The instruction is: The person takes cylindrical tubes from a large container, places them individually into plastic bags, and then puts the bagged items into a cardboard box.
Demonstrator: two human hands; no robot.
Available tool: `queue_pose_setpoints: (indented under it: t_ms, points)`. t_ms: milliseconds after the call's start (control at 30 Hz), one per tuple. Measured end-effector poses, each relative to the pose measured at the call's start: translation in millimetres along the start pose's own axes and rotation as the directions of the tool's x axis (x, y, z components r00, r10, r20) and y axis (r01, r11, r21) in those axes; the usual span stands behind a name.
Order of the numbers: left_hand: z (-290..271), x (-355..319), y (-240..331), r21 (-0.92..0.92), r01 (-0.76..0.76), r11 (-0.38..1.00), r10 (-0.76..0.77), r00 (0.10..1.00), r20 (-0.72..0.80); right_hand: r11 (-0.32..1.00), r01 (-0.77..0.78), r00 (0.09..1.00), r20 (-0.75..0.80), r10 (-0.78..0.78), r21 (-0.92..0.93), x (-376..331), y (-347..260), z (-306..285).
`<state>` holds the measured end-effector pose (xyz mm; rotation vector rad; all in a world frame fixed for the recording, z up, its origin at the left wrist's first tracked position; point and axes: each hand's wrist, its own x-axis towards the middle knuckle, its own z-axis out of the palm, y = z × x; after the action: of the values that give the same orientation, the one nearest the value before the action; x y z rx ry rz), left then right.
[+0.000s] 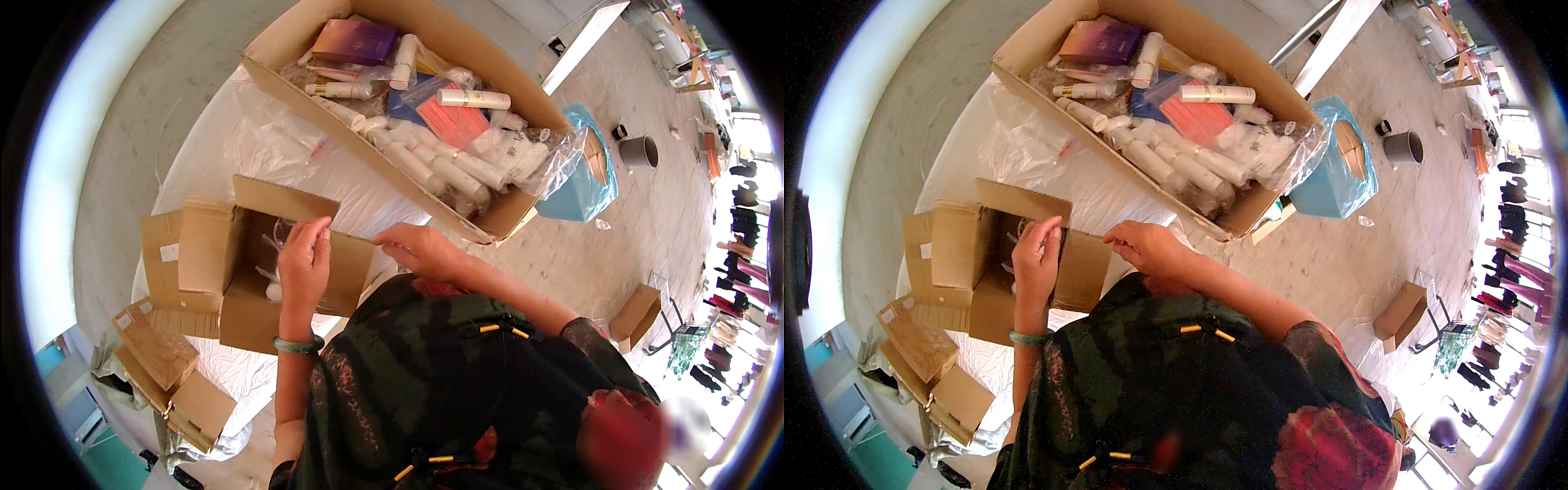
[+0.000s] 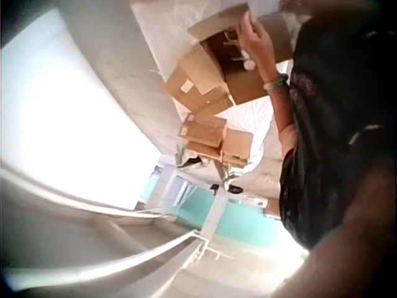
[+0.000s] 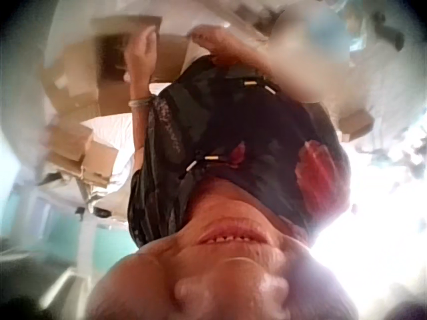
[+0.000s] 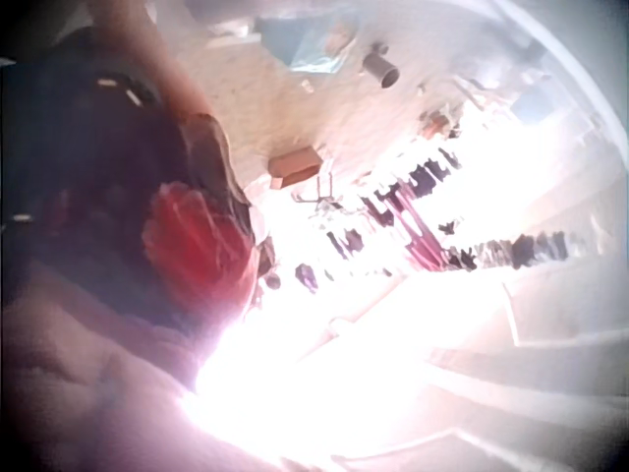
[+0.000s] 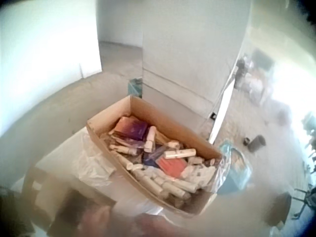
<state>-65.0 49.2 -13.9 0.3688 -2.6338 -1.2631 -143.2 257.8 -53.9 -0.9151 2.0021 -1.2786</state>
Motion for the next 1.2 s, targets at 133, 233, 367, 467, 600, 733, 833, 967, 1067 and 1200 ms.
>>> queue_pose_setpoints:
  t_ms: [133,233,367,467,600,733,833,967,1067,1200]
  points:
    - [24.7,3.6,6.2,-0.015,0.013,1.000,-0.012,0.999,0.043,0.993,-0.002,1.000,-0.027,-0.001,-0.119,5.1,11.2,-34.6]
    - [41.5,9.2,9.5,0.001,-0.013,1.000,0.013,0.998,0.065,0.954,-0.044,0.994,-0.112,0.010,-0.297,2.6,36.0,-66.0]
    - [53.3,16.7,20.1,-0.046,0.067,0.997,-0.061,0.992,0.114,0.780,-0.325,0.946,-0.167,0.279,-0.535,-12.9,62.6,-115.8]
    - [59.8,21.9,20.0,-0.059,0.055,0.997,-0.047,0.991,0.124,0.598,-0.456,0.889,-0.313,0.333,-0.659,-26.3,82.3,-142.5]
    - [65.1,30.6,24.6,-0.065,-0.018,0.998,0.027,0.992,0.127,0.395,-0.507,0.845,-0.351,0.404,-0.766,-31.4,96.6,-161.6]
    - [67.6,30.8,24.8,-0.048,-0.039,0.998,0.045,0.988,0.146,0.348,-0.496,0.827,-0.311,0.468,-0.796,-29.4,124.7,-155.3]
    - [67.0,27.5,26.8,-0.058,-0.012,0.998,0.020,0.990,0.137,0.378,-0.518,0.806,-0.289,0.517,-0.767,-25.8,131.0,-158.0]
    - [65.5,20.6,29.3,-0.088,0.064,0.994,-0.047,0.982,0.181,0.573,-0.614,0.789,-0.415,0.453,-0.543,-30.0,115.4,-158.2]
    - [68.0,17.0,23.0,-0.084,0.044,0.995,-0.027,0.981,0.194,0.704,-0.606,0.767,-0.504,0.397,-0.369,-26.3,109.1,-160.5]
    - [66.2,15.3,23.4,-0.110,0.045,0.993,-0.022,0.980,0.200,0.876,-0.439,0.769,-0.588,0.252,-0.199,-14.2,86.1,-164.2]
